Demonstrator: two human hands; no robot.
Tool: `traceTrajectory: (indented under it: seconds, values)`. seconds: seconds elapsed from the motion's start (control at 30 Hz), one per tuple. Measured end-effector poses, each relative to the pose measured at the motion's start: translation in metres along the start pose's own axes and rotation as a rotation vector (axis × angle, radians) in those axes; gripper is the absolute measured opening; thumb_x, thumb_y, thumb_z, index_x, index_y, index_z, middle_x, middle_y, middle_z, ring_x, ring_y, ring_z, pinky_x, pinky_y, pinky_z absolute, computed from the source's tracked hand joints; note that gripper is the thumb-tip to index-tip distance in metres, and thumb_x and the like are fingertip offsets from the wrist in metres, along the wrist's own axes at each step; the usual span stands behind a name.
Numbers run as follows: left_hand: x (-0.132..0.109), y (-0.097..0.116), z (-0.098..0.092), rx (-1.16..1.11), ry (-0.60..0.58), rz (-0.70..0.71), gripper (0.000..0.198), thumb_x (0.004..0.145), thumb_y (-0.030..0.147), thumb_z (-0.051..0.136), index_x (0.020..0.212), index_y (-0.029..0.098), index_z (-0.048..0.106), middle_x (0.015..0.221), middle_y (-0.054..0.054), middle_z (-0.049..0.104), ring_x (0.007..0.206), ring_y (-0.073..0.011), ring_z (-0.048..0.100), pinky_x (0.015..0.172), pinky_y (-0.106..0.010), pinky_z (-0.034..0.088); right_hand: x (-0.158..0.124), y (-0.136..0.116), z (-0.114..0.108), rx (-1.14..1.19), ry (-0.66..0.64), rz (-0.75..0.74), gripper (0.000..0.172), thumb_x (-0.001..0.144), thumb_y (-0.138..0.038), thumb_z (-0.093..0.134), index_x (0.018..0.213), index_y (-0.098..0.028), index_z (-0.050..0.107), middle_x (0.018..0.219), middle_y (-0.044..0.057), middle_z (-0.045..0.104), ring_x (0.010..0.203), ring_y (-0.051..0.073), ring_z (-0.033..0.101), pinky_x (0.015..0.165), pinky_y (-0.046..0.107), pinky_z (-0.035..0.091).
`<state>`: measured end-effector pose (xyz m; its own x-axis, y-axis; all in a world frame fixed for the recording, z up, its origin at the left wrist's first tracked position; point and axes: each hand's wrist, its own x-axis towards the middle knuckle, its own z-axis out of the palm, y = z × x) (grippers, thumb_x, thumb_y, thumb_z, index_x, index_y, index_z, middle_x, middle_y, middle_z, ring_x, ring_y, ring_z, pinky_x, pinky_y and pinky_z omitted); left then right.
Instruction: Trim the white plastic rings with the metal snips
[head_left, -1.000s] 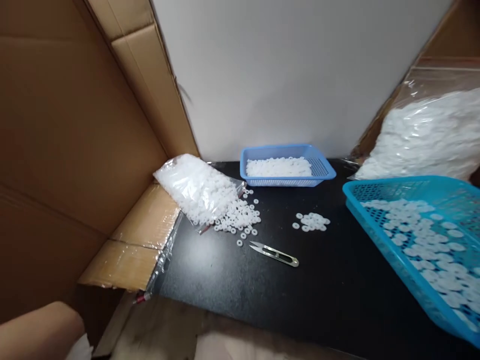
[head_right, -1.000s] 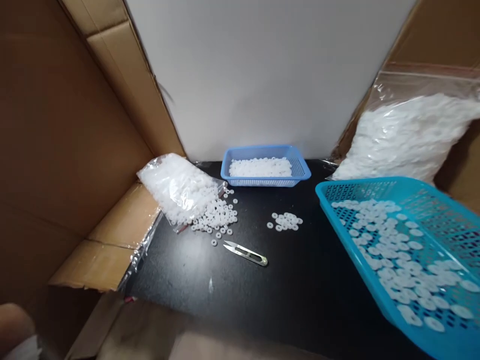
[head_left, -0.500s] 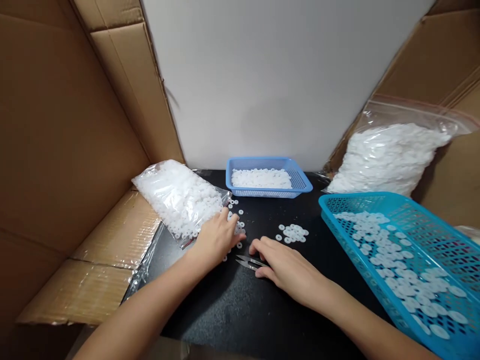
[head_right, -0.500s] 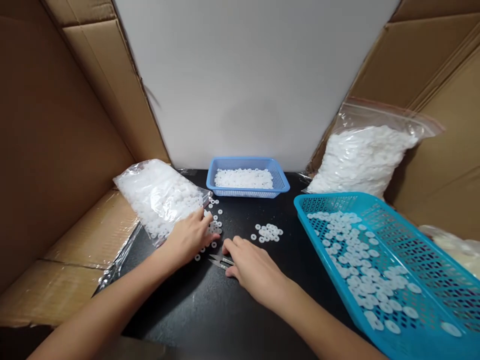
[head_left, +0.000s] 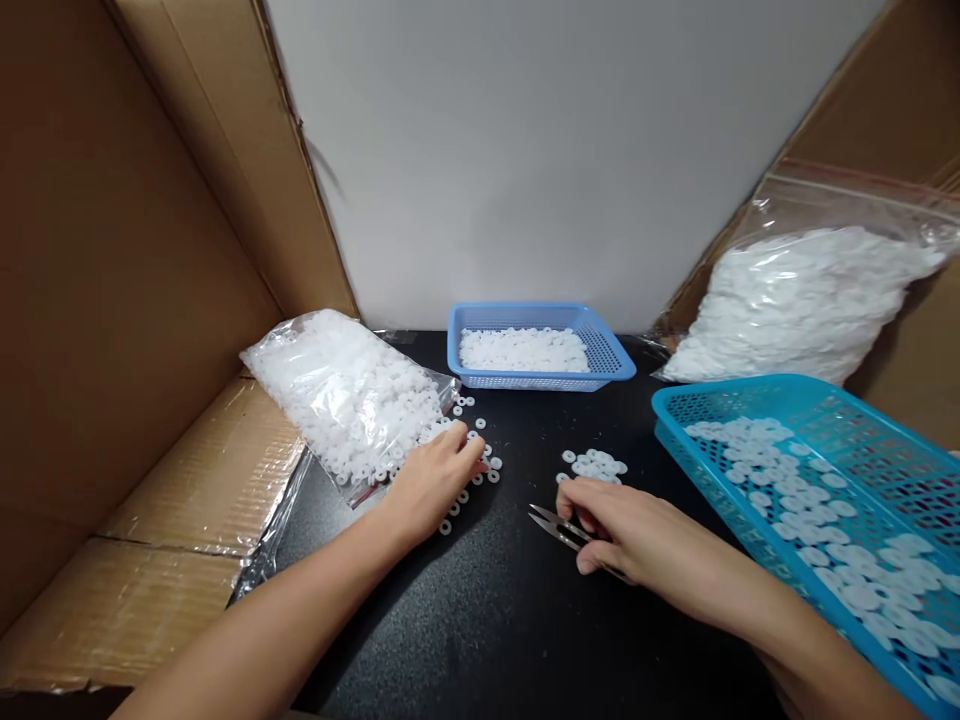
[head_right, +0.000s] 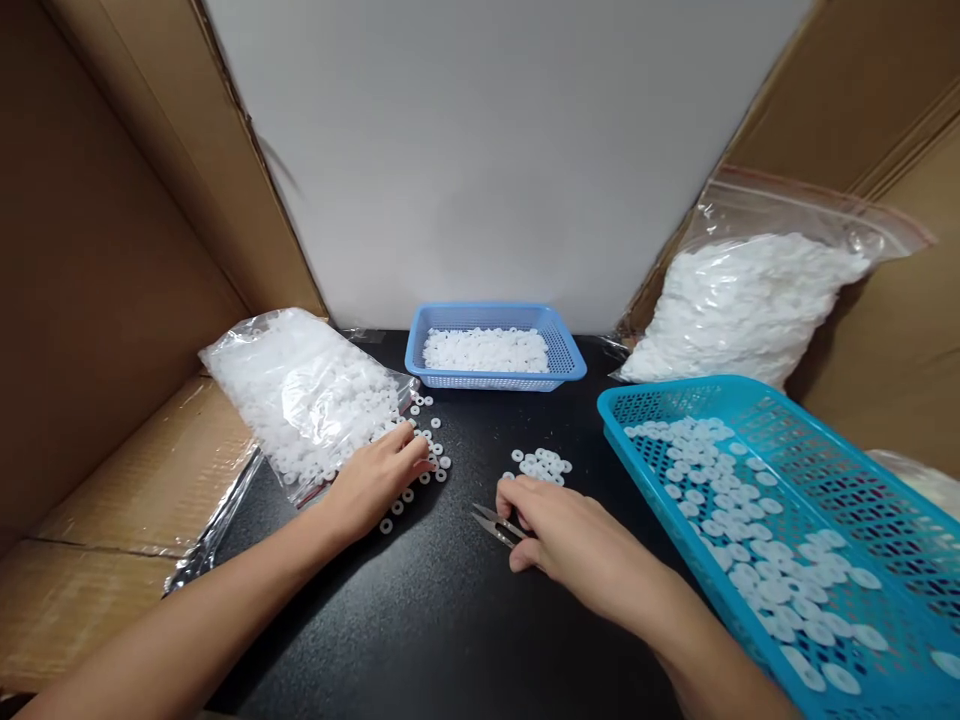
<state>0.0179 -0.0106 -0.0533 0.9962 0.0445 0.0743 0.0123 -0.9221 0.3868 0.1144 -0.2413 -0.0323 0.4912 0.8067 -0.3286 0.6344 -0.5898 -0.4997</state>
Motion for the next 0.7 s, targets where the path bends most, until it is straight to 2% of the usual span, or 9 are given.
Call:
traceTrajectory:
  seconds: [0.13,0.23,0.33,0.43,0.53,0.6,0.7]
  values:
    - [-0.002,-0.006,-0.002,-0.211,0.064,-0.036,0.013,0.096,0.020,0.060,0.085,0.022,0.056,0.092,-0.001,0.055,0.079,-0.0192,0.055,0.071,-0.032,0.044,0.011,-0.007,-0.004,0.001,0.189,-0.065,0.012,0.090,-0.016,0.066,0.090,-0.024,0.056,0.090,0.001,0.066,0.080,0.020,0.063,0.071,0.031,0.043]
    - [-0.001,-0.010,-0.007,-0.404,0.129,-0.074,0.014,0.091,0.018,0.065,0.079,0.021,0.058,0.087,0.000,0.056,0.079,-0.0185,0.054,0.073,-0.031,0.043,0.027,-0.022,-0.002,0.017,0.318,-0.154,0.010,0.097,-0.015,0.055,0.093,-0.023,0.057,0.092,0.002,0.066,0.080,0.020,0.065,0.073,0.032,0.048]
    - [0.000,-0.011,-0.011,-0.626,0.195,-0.146,0.018,0.087,0.022,0.070,0.074,0.020,0.059,0.077,0.001,0.055,0.074,-0.0172,0.050,0.069,-0.029,0.041,0.045,-0.036,0.005,0.007,0.350,-0.179,0.010,0.095,-0.013,0.058,0.098,-0.023,0.059,0.099,0.004,0.065,0.085,0.020,0.066,0.077,0.033,0.050]
    - [0.000,-0.009,-0.016,-0.897,0.229,-0.254,0.028,0.086,0.039,0.074,0.075,0.019,0.057,0.069,0.002,0.050,0.064,-0.0139,0.043,0.059,-0.025,0.036,0.059,-0.043,0.015,0.002,0.348,-0.199,0.012,0.091,-0.014,0.066,0.096,-0.023,0.059,0.101,0.005,0.063,0.090,0.022,0.066,0.077,0.033,0.050]
    - [-0.001,-0.003,-0.024,-1.200,0.221,-0.374,0.042,0.086,0.055,0.069,0.075,0.020,0.050,0.065,0.006,0.038,0.055,-0.0092,0.032,0.050,-0.020,0.029,0.064,-0.042,0.024,0.015,0.338,-0.221,0.018,0.089,-0.008,0.065,0.089,-0.023,0.055,0.095,0.002,0.059,0.082,0.019,0.062,0.071,0.029,0.048]
    - [-0.002,0.003,-0.030,-1.373,0.196,-0.447,0.039,0.088,0.050,0.066,0.074,0.020,0.045,0.069,0.005,0.039,0.054,-0.0070,0.031,0.047,-0.016,0.025,0.064,-0.038,0.027,0.030,0.333,-0.233,0.022,0.085,-0.004,0.063,0.086,-0.023,0.052,0.088,-0.001,0.054,0.073,0.016,0.058,0.066,0.027,0.044]
    - [-0.003,0.010,-0.037,-1.547,0.133,-0.540,0.026,0.094,0.028,0.051,0.072,0.020,0.040,0.071,0.003,0.040,0.051,-0.0052,0.031,0.044,-0.013,0.024,0.062,-0.029,0.030,0.070,0.347,-0.233,0.024,0.081,-0.002,0.059,0.085,-0.024,0.050,0.084,-0.003,0.048,0.068,0.015,0.053,0.063,0.027,0.041]
